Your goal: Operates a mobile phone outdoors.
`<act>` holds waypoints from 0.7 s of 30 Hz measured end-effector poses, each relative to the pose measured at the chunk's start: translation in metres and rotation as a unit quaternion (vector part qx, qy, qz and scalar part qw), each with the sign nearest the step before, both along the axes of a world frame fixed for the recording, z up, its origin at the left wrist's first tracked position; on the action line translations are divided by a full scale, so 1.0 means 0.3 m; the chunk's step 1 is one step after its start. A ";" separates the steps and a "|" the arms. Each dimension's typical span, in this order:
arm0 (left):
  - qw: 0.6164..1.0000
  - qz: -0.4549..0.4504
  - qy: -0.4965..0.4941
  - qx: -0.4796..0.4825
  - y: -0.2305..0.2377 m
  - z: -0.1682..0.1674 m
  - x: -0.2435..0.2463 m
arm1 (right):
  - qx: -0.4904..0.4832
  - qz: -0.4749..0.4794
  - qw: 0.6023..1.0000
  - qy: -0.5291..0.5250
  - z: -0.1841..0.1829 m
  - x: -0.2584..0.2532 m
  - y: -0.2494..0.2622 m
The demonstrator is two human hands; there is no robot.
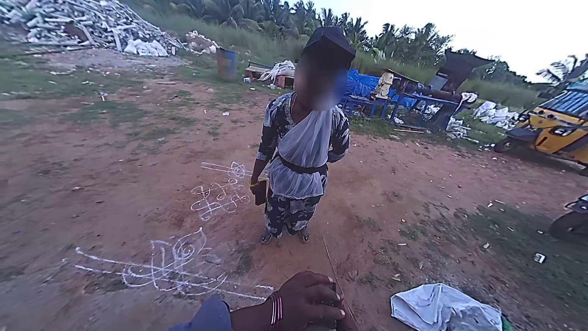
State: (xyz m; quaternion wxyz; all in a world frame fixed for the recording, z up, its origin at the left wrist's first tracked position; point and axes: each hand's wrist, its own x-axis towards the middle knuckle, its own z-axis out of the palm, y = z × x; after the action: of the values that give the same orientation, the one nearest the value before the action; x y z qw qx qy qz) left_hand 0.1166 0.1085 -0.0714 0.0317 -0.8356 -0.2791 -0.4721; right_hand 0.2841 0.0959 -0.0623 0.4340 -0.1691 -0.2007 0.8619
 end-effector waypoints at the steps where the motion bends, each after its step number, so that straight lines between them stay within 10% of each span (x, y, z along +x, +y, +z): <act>1: 1.000 -0.003 -0.002 -0.001 -0.001 -0.002 0.001 | 0.005 0.002 1.000 0.001 -0.002 0.002 -0.001; 21: 0.995 -0.003 -0.047 -0.090 -0.023 0.077 0.016 | -0.001 0.016 1.000 0.020 0.016 0.029 0.040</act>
State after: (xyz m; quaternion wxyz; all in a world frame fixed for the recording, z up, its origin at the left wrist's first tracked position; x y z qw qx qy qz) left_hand 0.1214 0.1016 -0.0484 -0.0580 -0.8127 -0.3187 -0.4843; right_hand 0.2929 0.1078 -0.0576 0.4242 -0.1487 -0.1934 0.8721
